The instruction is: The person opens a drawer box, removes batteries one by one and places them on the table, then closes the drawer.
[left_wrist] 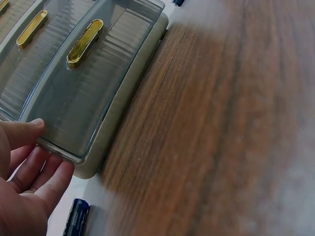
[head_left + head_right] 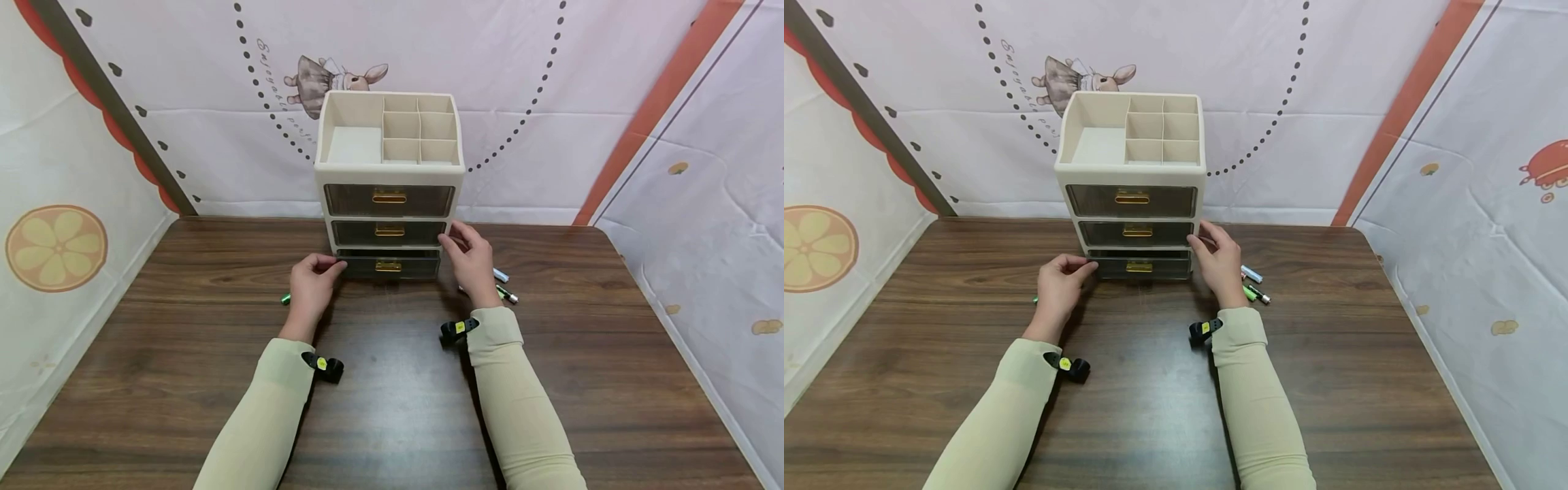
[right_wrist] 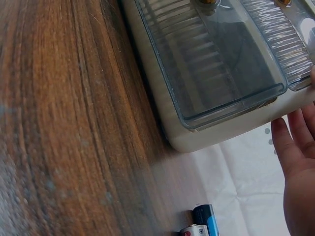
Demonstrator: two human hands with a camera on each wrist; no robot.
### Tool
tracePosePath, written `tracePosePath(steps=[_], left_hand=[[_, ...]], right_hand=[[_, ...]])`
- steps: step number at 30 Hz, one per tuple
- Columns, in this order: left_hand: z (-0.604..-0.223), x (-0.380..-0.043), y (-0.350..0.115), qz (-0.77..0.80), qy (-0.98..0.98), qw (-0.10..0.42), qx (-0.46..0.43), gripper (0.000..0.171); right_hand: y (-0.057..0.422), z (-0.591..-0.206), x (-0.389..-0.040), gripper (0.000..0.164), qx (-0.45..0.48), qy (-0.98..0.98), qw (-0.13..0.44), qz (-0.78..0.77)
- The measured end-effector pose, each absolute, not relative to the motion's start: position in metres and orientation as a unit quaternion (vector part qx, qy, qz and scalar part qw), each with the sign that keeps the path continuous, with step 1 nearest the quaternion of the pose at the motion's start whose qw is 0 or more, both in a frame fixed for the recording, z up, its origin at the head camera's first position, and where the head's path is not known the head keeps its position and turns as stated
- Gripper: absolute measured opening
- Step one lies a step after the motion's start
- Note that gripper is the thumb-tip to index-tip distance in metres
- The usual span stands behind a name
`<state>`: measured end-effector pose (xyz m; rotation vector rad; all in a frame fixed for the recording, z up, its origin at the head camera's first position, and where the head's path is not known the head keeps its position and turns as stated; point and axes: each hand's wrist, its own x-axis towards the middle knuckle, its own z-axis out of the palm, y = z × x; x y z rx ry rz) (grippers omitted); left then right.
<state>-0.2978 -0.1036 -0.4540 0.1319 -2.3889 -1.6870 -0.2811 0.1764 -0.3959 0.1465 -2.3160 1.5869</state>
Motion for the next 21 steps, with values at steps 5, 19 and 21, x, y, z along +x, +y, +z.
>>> tracePosePath(steps=[5, 19, 21], left_hand=[[-0.453, -0.3, -0.101, -0.571, -0.811, 0.113, 0.054, 0.021], [-0.45, -0.304, -0.094, -0.557, -0.815, 0.146, 0.064, 0.023], [-0.45, -0.304, -0.094, -0.557, -0.814, 0.149, 0.068, 0.024]], right_hand=[[0.177, -0.397, -0.282, 0.041, 0.051, -0.812, 0.159, 0.559], [0.191, -0.427, -0.304, 0.044, 0.066, -0.808, 0.17, 0.561], [0.191, -0.427, -0.304, 0.043, 0.072, -0.813, 0.177, 0.55]])
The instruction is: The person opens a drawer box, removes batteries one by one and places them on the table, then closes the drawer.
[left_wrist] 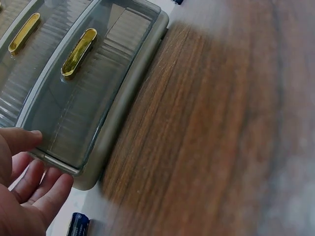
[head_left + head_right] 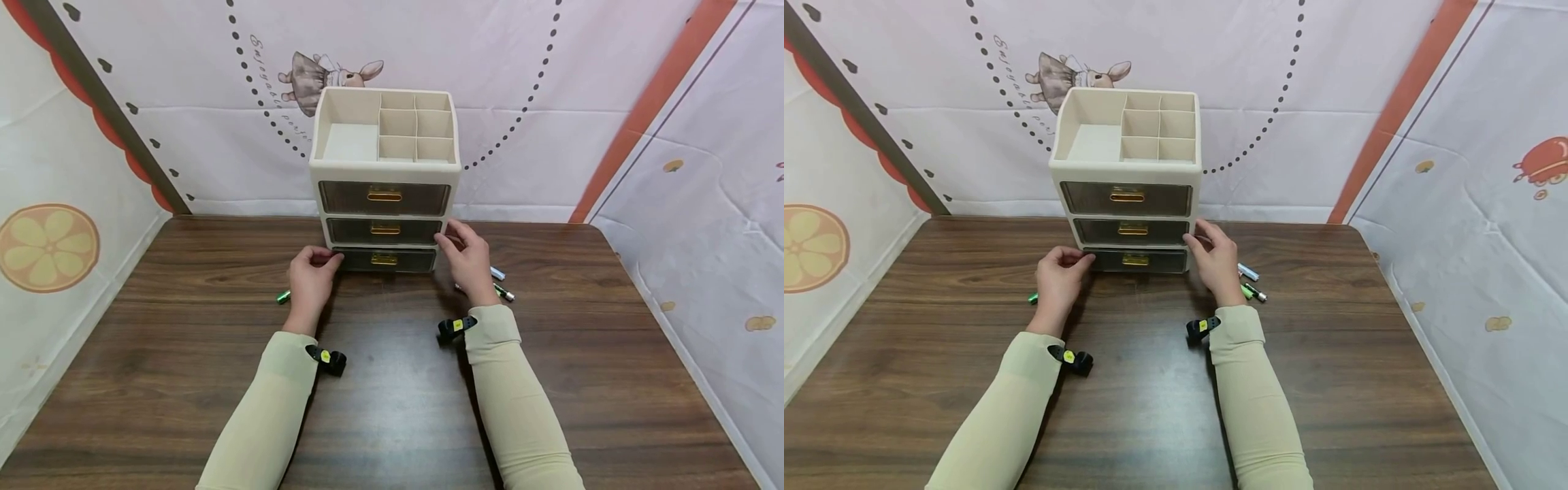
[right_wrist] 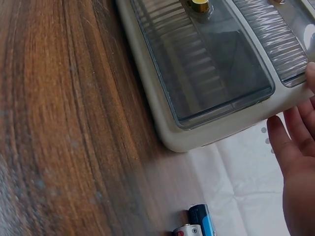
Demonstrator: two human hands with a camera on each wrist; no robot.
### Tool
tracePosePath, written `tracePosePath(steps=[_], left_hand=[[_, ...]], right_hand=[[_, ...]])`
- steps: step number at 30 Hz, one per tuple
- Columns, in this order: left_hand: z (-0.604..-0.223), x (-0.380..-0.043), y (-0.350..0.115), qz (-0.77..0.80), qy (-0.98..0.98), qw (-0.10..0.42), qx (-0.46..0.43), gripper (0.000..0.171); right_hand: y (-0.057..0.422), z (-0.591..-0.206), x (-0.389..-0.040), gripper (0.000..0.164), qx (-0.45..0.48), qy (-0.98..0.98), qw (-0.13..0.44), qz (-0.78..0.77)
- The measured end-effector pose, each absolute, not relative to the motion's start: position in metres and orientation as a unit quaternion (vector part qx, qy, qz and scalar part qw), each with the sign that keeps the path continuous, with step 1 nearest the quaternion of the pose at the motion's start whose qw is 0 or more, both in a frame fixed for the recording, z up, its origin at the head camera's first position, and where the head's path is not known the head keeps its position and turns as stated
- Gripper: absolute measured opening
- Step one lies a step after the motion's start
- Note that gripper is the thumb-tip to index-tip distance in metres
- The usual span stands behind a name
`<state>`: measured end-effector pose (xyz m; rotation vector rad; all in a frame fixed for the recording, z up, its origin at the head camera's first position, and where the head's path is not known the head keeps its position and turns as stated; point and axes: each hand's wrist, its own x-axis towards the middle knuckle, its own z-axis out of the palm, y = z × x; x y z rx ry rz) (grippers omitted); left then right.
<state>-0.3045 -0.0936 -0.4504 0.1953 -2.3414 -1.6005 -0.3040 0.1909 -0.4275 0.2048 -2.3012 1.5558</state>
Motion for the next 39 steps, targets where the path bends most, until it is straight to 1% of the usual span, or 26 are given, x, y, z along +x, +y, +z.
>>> tracePosePath(steps=[6, 9, 12, 17, 24, 35, 39], left_hand=[[-0.452, -0.31, -0.092, -0.569, -0.805, 0.153, 0.067, 0.032], [-0.453, -0.313, -0.092, -0.586, -0.796, 0.145, 0.048, 0.039], [-0.452, -0.315, -0.093, -0.6, -0.789, 0.132, 0.032, 0.043], [-0.451, -0.316, -0.095, -0.601, -0.789, 0.121, 0.028, 0.044], [-0.453, -0.318, -0.097, -0.572, -0.814, 0.1, 0.029, 0.035], [-0.451, -0.316, -0.096, -0.569, -0.817, 0.093, 0.026, 0.035], [-0.45, -0.316, -0.097, -0.569, -0.817, 0.092, 0.028, 0.035]], right_hand=[[0.19, -0.428, -0.304, 0.042, 0.089, -0.822, 0.191, 0.528], [0.191, -0.427, -0.304, 0.043, 0.093, -0.824, 0.192, 0.526], [0.19, -0.426, -0.304, 0.043, 0.093, -0.824, 0.191, 0.525], [0.191, -0.425, -0.304, 0.045, 0.088, -0.826, 0.187, 0.524], [0.193, -0.426, -0.302, 0.046, 0.077, -0.829, 0.178, 0.525], [0.195, -0.424, -0.3, 0.047, 0.068, -0.814, 0.167, 0.552], [0.195, -0.423, -0.3, 0.05, 0.061, -0.812, 0.153, 0.56]])
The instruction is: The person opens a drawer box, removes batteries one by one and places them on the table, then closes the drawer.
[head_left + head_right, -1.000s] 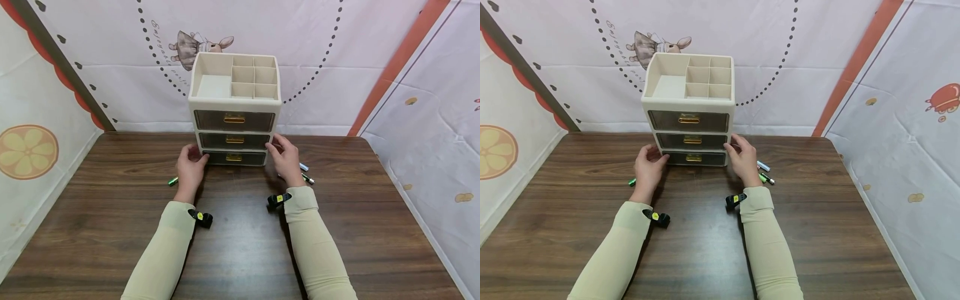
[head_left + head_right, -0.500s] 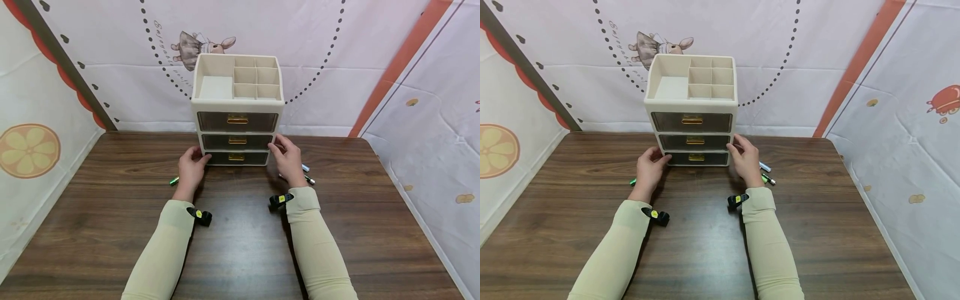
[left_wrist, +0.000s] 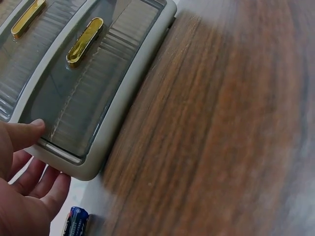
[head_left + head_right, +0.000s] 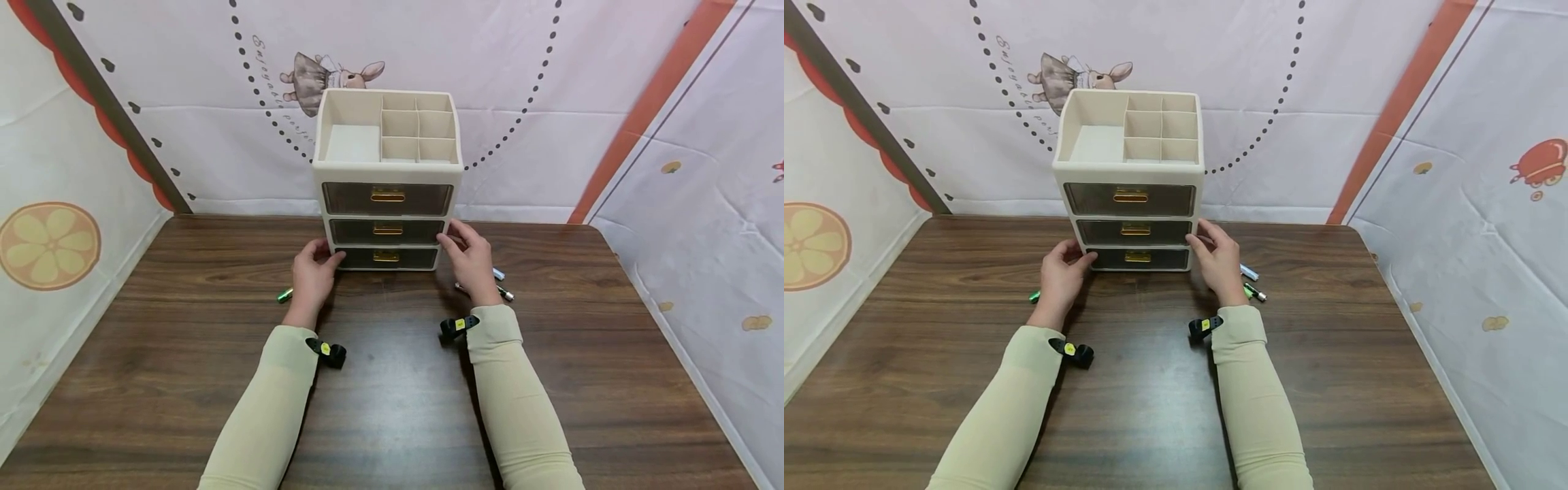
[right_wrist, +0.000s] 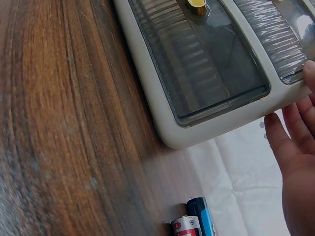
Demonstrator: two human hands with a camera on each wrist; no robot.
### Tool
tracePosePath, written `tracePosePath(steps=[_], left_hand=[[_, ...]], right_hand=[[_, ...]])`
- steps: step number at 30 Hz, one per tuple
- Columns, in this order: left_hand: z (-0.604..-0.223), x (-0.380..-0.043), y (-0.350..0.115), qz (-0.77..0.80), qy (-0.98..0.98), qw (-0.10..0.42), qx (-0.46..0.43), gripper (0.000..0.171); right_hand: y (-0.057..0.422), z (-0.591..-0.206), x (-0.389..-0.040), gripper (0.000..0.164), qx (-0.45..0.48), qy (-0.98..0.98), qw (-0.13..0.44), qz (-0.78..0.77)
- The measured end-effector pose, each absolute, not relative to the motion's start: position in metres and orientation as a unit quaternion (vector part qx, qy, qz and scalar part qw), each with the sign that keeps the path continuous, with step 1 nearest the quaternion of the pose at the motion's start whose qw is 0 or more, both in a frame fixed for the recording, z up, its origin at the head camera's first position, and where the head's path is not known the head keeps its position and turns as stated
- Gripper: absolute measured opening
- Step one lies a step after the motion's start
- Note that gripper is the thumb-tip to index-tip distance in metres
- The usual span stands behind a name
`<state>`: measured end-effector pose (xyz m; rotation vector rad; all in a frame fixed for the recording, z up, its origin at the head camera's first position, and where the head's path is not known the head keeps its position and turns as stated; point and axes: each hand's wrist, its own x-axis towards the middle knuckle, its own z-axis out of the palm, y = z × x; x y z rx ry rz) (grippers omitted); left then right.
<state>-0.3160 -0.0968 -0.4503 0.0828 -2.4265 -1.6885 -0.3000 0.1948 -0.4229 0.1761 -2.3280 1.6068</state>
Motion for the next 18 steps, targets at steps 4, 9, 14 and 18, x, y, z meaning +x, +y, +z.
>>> tracePosePath(steps=[4, 9, 14, 18], left_hand=[[-0.45, -0.32, -0.098, -0.568, -0.819, 0.078, 0.02, 0.034], [-0.44, -0.327, -0.104, -0.54, -0.842, 0.022, -0.014, 0.036], [-0.42, -0.332, -0.117, -0.46, -0.884, -0.038, -0.066, 0.045], [-0.4, -0.337, -0.131, -0.389, -0.914, -0.068, -0.093, 0.055]], right_hand=[[0.198, -0.42, -0.3, 0.052, 0.046, -0.817, 0.129, 0.559], [0.205, -0.414, -0.3, 0.054, 0.028, -0.839, 0.105, 0.534], [0.212, -0.403, -0.298, 0.053, 0.033, -0.889, 0.074, 0.45], [0.222, -0.395, -0.297, 0.055, 0.067, -0.93, 0.07, 0.354]])
